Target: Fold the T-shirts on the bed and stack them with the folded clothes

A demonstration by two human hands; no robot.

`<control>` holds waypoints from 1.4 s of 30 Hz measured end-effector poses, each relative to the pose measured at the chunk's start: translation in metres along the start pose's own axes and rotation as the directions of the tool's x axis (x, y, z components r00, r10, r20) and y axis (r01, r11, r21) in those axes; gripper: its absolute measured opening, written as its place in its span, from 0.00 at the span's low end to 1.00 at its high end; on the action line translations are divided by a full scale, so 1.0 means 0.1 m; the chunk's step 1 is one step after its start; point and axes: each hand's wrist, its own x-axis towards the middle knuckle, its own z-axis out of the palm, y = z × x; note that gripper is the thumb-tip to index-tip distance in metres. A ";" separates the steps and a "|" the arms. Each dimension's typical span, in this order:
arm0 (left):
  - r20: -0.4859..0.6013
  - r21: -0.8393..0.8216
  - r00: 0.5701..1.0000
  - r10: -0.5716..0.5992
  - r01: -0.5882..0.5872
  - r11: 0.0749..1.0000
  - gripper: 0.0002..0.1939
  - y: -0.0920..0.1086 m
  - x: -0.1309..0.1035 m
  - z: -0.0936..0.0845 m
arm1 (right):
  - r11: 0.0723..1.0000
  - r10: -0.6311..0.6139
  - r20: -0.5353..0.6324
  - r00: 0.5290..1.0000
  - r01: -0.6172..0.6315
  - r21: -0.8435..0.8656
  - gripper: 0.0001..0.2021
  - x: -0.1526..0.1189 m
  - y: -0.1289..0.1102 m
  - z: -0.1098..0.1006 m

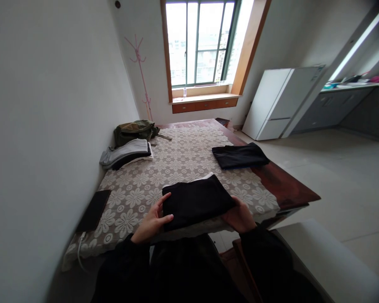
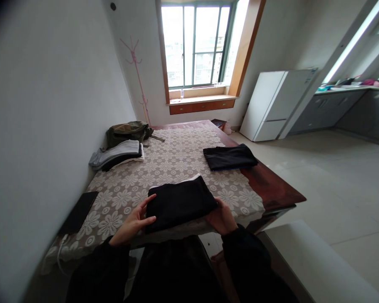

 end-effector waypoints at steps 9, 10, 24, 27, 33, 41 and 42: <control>0.130 0.169 0.987 0.096 -0.117 0.979 0.50 0.04 0.03 0.09 | 0.970 0.076 -0.075 0.994 -0.091 -0.228 0.47 0.14 -0.26 0.23; 0.145 0.174 0.985 0.091 -0.116 0.978 0.50 0.05 0.03 0.10 | 0.967 0.068 -0.069 0.995 -0.083 -0.239 0.52 0.17 -0.28 0.23; 0.195 0.102 0.980 0.032 -0.052 0.993 0.51 0.09 -0.06 0.12 | 0.853 0.099 0.098 0.990 -0.033 -0.521 0.35 0.43 -0.49 0.06; 0.169 0.094 0.985 0.014 -0.030 0.995 0.50 0.09 -0.06 0.10 | 0.839 0.040 0.127 0.991 0.036 -0.543 0.35 0.43 -0.53 0.09; 0.055 -0.051 0.998 -0.015 0.018 0.999 0.45 0.06 0.20 0.22 | 0.669 -0.167 0.246 0.955 0.293 -0.683 0.28 0.52 -1.08 0.29; -0.189 -0.177 0.982 0.006 -0.040 0.983 0.33 -0.14 0.70 0.58 | 0.125 -0.172 0.460 0.871 0.482 -0.867 0.27 1.12 -2.59 0.69; -0.184 -0.158 0.983 0.006 -0.035 0.987 0.32 -0.17 0.71 0.58 | 0.064 -0.151 0.474 0.867 0.487 -0.871 0.27 1.22 -2.70 0.70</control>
